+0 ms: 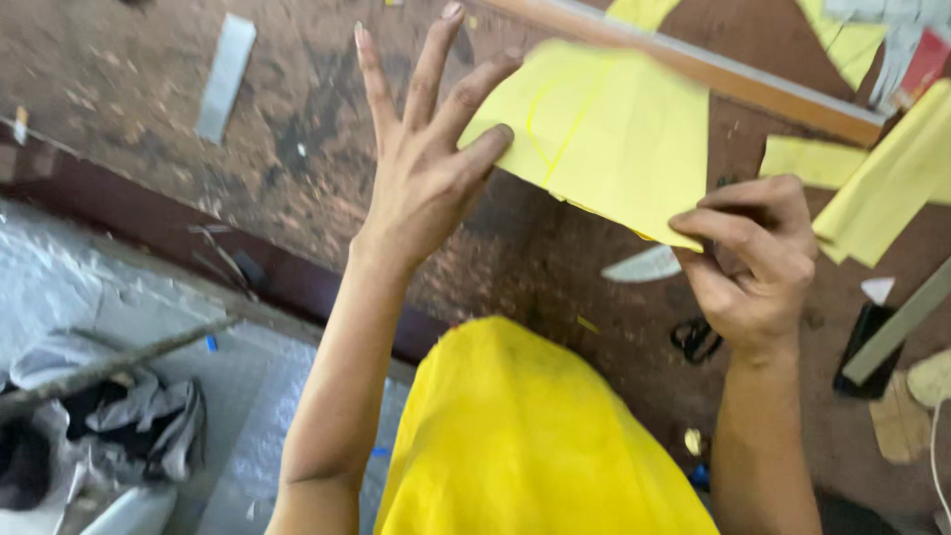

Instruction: The person folds a yellow fabric piece on a wooden workbench, aligning edges and creasing folds. They smooth the fabric with both hands and adjust its position multiple times.

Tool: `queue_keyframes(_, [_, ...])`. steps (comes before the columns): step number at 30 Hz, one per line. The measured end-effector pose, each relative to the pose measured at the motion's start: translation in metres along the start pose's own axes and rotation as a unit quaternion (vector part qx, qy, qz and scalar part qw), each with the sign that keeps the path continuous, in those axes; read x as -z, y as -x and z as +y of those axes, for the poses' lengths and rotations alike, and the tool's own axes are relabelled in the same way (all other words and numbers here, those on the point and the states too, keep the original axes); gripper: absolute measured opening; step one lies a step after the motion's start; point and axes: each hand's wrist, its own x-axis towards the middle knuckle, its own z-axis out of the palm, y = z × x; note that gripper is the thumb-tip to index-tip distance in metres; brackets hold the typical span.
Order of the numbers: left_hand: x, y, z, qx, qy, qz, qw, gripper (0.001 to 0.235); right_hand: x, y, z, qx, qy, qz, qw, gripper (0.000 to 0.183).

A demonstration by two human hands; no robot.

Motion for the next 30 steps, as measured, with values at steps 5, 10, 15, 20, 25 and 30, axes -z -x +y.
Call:
queue_keyframes(5, [-0.063, 0.098, 0.016, 0.057, 0.077, 0.025, 0.995, 0.011, -0.039, 0.082, 0.047, -0.090, -0.047, -0.032, 0.994, 0.029])
queue_keyframes(10, [-0.136, 0.184, 0.011, 0.116, 0.095, -0.029, 0.988, 0.018, -0.100, 0.158, 0.101, -0.187, -0.050, -0.075, 0.978, 0.029])
queue_keyframes(15, [-0.161, 0.232, 0.023, 0.128, 0.128, -0.140, 0.974, 0.036, -0.127, 0.204, 0.116, -0.212, -0.030, -0.115, 0.970, 0.026])
queue_keyframes(20, [-0.160, 0.237, 0.021, 0.124, 0.160, -0.177, 0.963, 0.044, -0.124, 0.206, 0.119, -0.255, -0.040, -0.146, 0.955, 0.027])
queue_keyframes(25, [-0.142, 0.197, 0.023, 0.096, 0.123, -0.147, 0.977, 0.023, -0.111, 0.168, 0.088, -0.302, -0.098, -0.097, 0.943, 0.019])
queue_keyframes(30, [-0.070, 0.126, 0.033, 0.164, 0.200, -0.078, 0.963, 0.021, -0.047, 0.100, 0.041, -0.168, -0.039, -0.038, 0.984, 0.019])
